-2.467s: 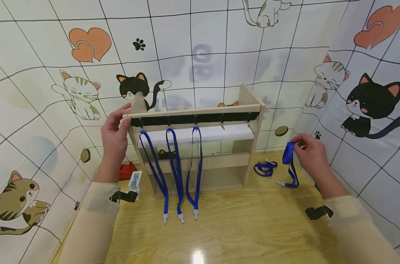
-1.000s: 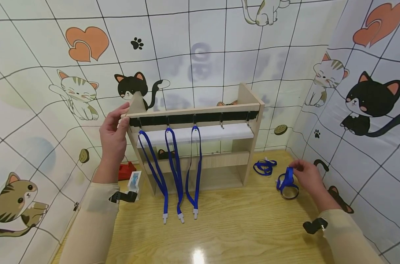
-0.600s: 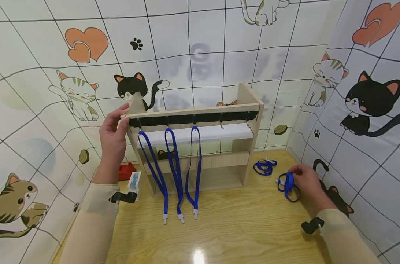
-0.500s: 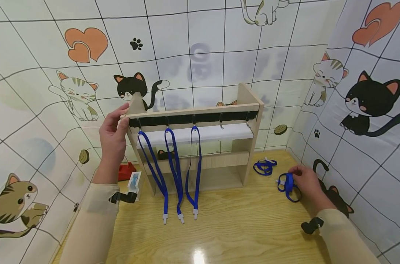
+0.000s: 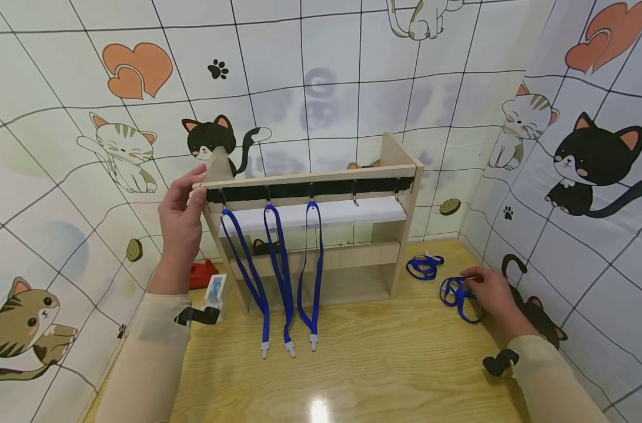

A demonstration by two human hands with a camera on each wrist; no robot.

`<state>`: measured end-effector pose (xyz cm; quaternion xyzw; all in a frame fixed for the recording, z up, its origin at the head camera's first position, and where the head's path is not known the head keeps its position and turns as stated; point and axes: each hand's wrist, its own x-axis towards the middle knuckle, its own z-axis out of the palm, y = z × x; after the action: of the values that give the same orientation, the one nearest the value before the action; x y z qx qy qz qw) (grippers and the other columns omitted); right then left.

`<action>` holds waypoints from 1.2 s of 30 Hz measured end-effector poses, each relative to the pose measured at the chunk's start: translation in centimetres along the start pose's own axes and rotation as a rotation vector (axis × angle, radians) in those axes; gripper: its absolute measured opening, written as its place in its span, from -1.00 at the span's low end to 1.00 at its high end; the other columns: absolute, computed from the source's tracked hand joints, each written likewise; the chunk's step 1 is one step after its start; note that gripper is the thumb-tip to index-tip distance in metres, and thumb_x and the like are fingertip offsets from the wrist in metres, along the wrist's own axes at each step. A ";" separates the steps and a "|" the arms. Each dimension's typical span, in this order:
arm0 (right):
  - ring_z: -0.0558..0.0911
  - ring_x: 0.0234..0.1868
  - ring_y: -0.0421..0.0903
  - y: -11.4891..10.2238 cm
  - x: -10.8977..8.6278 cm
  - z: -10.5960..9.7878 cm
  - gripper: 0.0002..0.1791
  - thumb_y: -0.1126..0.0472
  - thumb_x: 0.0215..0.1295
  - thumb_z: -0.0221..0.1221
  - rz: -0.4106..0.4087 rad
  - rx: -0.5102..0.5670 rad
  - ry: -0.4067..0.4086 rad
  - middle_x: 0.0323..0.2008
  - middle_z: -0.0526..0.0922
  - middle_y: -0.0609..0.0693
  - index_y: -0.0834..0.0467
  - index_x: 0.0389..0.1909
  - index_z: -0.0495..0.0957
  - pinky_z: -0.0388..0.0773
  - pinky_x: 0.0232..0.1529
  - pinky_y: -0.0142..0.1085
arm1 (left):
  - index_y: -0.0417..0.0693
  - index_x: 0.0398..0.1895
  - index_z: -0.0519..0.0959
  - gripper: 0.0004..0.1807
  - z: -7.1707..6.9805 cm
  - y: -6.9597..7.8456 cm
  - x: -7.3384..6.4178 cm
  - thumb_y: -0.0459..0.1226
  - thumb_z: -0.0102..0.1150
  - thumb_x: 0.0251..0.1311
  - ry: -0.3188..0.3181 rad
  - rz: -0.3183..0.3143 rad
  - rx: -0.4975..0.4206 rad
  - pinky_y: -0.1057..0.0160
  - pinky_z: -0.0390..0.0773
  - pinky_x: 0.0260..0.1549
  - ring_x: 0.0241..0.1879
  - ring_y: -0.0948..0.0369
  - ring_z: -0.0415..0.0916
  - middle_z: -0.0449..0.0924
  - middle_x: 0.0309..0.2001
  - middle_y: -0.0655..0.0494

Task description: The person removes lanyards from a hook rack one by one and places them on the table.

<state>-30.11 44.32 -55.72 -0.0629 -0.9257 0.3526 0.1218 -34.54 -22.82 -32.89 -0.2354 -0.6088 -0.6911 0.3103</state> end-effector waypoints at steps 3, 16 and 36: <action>0.71 0.07 0.32 -0.3 -0.1 -0.1 -0.78 0.41 0.58 0.22 -0.007 0.007 0.009 0.07 0.75 0.38 0.36 0.12 0.72 0.63 -0.12 -0.14 | -0.21 0.31 0.67 -0.67 0.0 0.0 0.0 -0.33 0.30 0.58 0.000 0.001 0.002 0.25 0.64 0.30 0.52 -0.06 0.39 0.59 0.48 -0.04; 0.61 -0.04 -0.13 -5.4 -1.2 -0.9 -0.63 0.05 0.68 0.25 -0.036 0.113 0.152 0.04 0.74 0.22 0.26 0.21 0.65 0.51 -0.18 -0.49 | -0.20 0.30 0.68 -0.67 -0.1 0.0 0.2 -0.31 0.32 0.58 0.001 0.001 0.006 0.25 0.65 0.28 0.51 -0.05 0.40 0.59 0.48 -0.04; 0.67 -0.18 -0.15 -25.7 -5.5 4.9 -0.64 0.55 0.39 0.38 -0.729 0.440 0.345 -0.19 0.72 0.17 0.33 0.17 0.68 0.62 -0.18 -0.47 | -0.22 0.29 0.68 -0.68 -0.4 -0.2 0.2 -0.34 0.30 0.58 -0.005 0.020 0.014 0.23 0.67 0.25 0.52 -0.05 0.40 0.61 0.47 -0.04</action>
<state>-26.94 21.04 -43.07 0.2364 -0.7566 0.4595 0.4006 -34.79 -23.21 -32.95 -0.2410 -0.6121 -0.6831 0.3172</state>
